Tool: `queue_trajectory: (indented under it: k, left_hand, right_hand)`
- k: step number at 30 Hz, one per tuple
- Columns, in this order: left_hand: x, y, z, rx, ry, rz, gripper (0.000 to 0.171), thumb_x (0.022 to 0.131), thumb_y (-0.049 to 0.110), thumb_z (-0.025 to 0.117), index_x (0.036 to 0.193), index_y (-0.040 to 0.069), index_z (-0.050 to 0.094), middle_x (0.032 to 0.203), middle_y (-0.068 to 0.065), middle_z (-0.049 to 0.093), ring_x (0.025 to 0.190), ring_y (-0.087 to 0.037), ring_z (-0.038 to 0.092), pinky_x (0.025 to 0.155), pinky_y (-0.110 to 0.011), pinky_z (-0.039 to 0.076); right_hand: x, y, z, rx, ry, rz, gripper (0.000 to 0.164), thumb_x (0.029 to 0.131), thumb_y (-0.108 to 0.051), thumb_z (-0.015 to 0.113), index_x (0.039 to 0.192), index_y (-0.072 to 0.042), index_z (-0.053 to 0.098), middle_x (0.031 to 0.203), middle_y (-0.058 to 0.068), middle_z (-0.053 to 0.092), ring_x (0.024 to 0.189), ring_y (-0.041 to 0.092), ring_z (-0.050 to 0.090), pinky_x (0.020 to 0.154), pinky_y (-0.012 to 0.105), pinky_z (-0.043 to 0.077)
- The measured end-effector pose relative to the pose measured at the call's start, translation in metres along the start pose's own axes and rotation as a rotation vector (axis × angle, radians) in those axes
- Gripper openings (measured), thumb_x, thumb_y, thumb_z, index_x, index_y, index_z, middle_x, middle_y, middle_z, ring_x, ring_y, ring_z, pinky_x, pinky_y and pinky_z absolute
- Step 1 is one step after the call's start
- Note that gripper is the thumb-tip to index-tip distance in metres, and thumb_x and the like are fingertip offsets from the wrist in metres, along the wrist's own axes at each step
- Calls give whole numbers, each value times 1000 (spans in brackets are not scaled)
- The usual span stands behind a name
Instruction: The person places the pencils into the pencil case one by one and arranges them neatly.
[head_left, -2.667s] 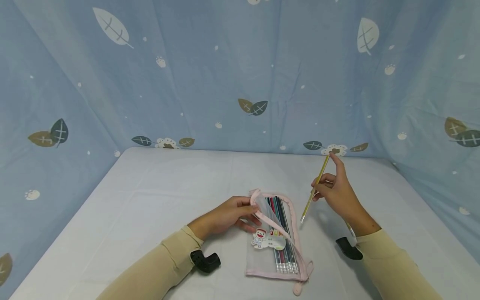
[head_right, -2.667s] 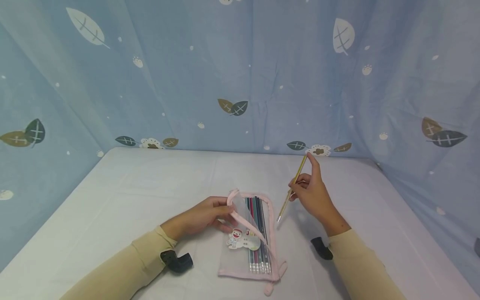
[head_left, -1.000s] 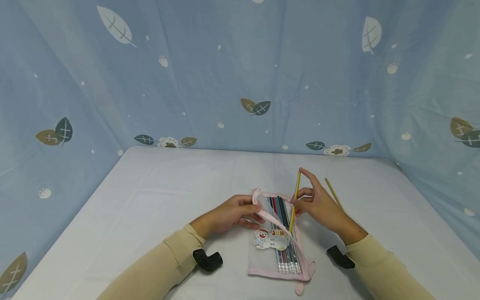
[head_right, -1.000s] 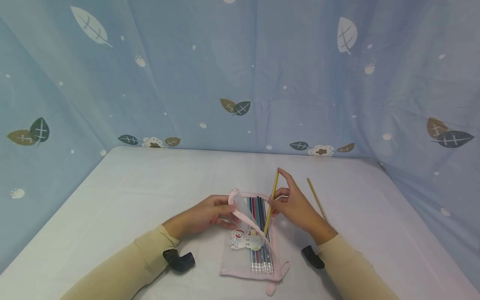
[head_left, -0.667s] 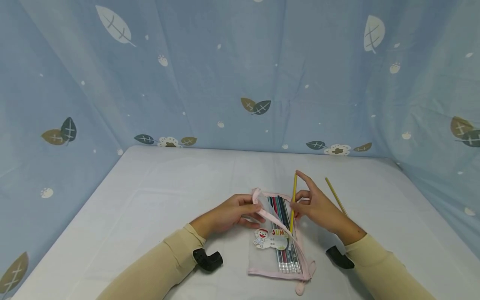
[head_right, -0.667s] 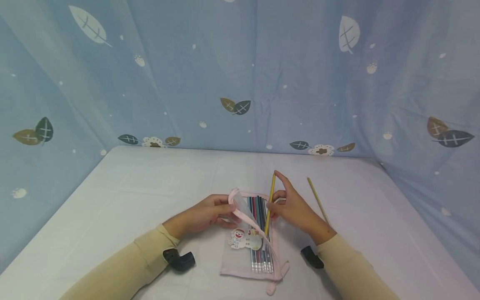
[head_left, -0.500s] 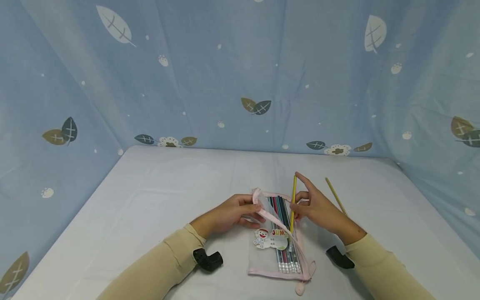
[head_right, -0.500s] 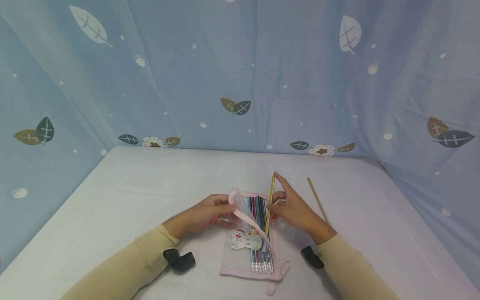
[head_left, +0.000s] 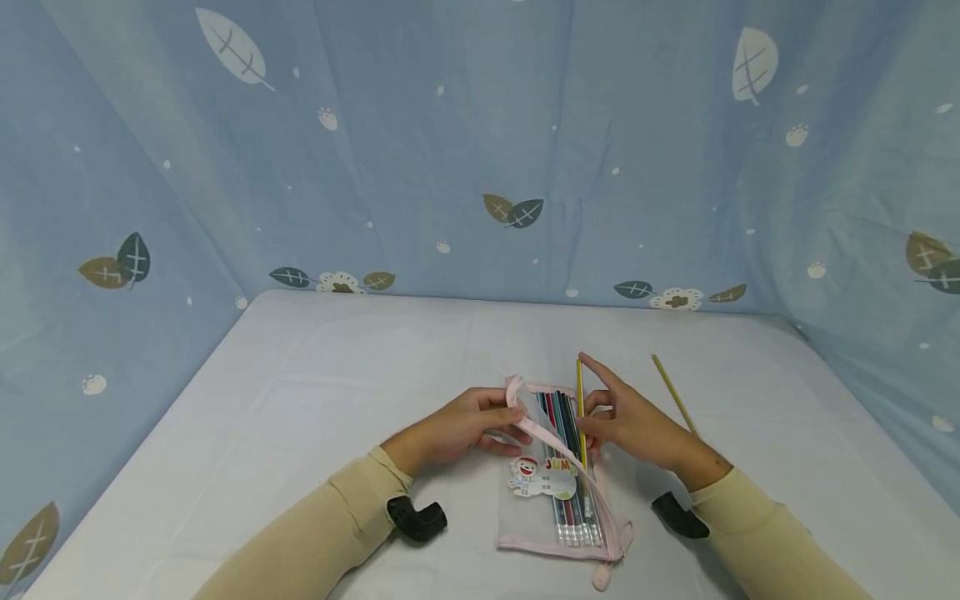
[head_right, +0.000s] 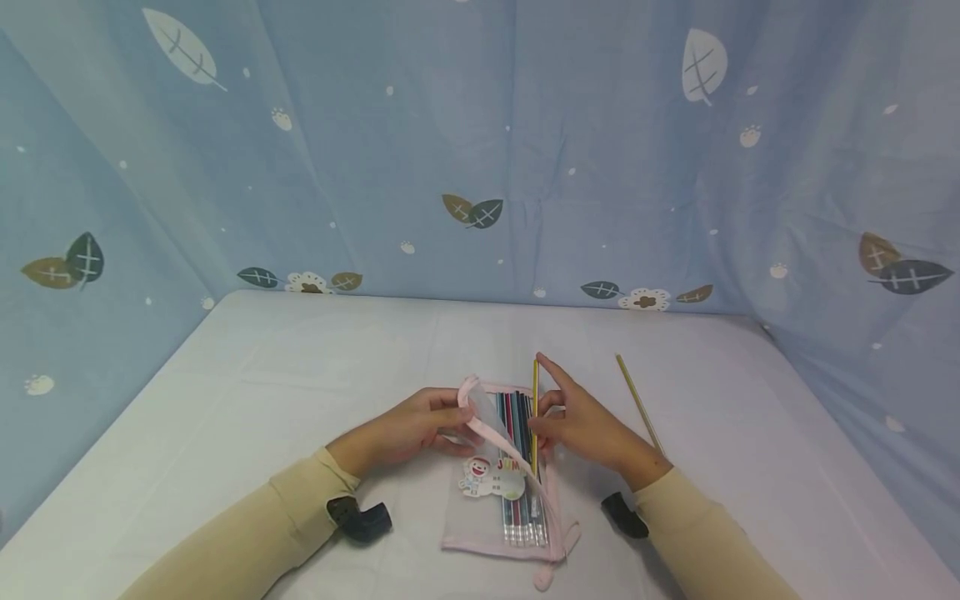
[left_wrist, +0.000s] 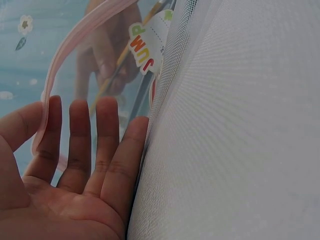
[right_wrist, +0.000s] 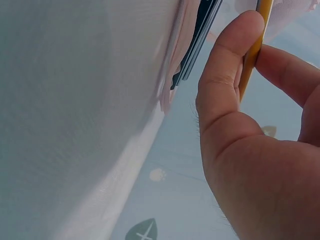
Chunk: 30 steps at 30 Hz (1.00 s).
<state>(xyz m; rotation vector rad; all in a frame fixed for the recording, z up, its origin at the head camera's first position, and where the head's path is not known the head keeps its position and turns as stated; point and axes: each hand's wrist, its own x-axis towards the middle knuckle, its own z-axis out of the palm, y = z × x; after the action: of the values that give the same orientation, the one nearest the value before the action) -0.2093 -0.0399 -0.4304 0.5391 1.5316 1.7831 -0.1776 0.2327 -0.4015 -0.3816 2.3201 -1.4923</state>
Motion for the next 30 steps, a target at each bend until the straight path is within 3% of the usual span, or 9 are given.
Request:
queue_trajectory:
  k: [8,30]
  left_hand:
    - [0,-1,-1,0,-3,3,28,103,13,53,123,-7,56,104,-2,67,96,-15,69,93,-44,61]
    - [0,1,-1,1,-5,-1,28,104,13,53,123,-6,56,105,-3,67,97,-16,69,92,-44,61]
  right_hand:
    - [0,0,2,-2,-28,34,94,95,-7,66,161,-16,-1,97,14,58,67,23,68,65,39,63]
    - [1,2,3,59,-115,62,93,95,-10,66,161,-15,1,97,14,58,69,22,66,67,40,63]
